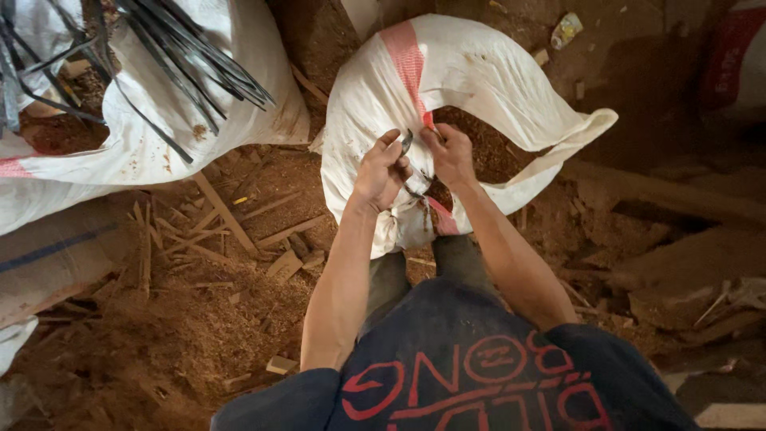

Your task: The person gathers the top of a white sack filled with wood shavings and uses a black plastic tie to secure it. They wrap the tie around the gathered sack opening, twist it to tighten, and then knot the ends to close the sack.

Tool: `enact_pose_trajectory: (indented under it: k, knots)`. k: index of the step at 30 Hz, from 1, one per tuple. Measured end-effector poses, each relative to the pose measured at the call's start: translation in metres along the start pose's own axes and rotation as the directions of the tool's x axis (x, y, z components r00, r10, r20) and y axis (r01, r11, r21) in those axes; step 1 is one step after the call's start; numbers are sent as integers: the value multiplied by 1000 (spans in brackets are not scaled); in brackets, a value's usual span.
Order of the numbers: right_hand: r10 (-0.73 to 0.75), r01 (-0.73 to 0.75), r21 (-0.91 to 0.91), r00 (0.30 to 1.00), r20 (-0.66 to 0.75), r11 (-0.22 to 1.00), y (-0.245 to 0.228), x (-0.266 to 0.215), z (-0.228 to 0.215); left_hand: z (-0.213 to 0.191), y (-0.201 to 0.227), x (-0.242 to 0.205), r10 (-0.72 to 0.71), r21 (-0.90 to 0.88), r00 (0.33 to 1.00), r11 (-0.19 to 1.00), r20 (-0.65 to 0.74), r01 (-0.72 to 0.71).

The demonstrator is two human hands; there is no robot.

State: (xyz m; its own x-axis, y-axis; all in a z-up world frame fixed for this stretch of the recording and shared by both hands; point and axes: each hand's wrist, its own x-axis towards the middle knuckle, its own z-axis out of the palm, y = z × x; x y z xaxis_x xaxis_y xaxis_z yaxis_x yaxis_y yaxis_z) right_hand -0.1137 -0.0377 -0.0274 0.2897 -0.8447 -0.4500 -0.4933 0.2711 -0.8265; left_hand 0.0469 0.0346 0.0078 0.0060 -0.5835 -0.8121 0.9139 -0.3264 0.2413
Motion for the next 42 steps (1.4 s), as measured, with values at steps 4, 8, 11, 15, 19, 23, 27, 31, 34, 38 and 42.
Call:
enact_pose_trajectory:
  k: [4, 8, 11, 15, 19, 23, 27, 31, 34, 38, 42]
  knots:
    - [-31, 34, 68, 999, -44, 997, -7, -14, 6, 12, 13, 2, 49, 719, 993, 694, -111, 46]
    - [68, -60, 220, 997, -28, 974, -7, -19, 7, 27, 24, 2, 411, 1000, 912, -29, 3, 9]
    - [128, -121, 235, 992, -16, 964, -5, -16, 7, 34, 29, -7, 386, 998, 920, 27, -66, 60]
    - [24, -5, 203, 995, -94, 979, -11, -14, 2, 36, 39, -22, 396, 691, 862, 719, -317, -76]
    - [-431, 369, -276, 875, -218, 888, -36, -37, -6, 43, 47, -37, 375, 605, 894, 780, -246, -161]
    - [-714, 623, -485, 701, -2, 613, -59, -45, -5, 59, 36, -36, 439, 778, 896, 541, 64, -320]
    - [-515, 503, -355, 854, 68, 788, -64, -28, -10, 55, 29, -30, 415, 831, 907, 480, 66, -280]
    - [-397, 418, -277, 908, 133, 865, -65, -3, -28, 35, 28, -21, 535, 939, 788, -26, 304, -344]
    - [-485, 506, -270, 862, 148, 819, -71, 13, -27, 25, 19, -11, 250, 881, 889, -389, 383, -270]
    - [-420, 449, -233, 892, 164, 862, -71, 40, -5, 10, 6, 11, 73, 866, 958, -451, 278, -217]
    - [-487, 503, -143, 863, 131, 853, -55, 80, 17, -13, -11, 34, 198, 834, 874, -449, 443, -321]
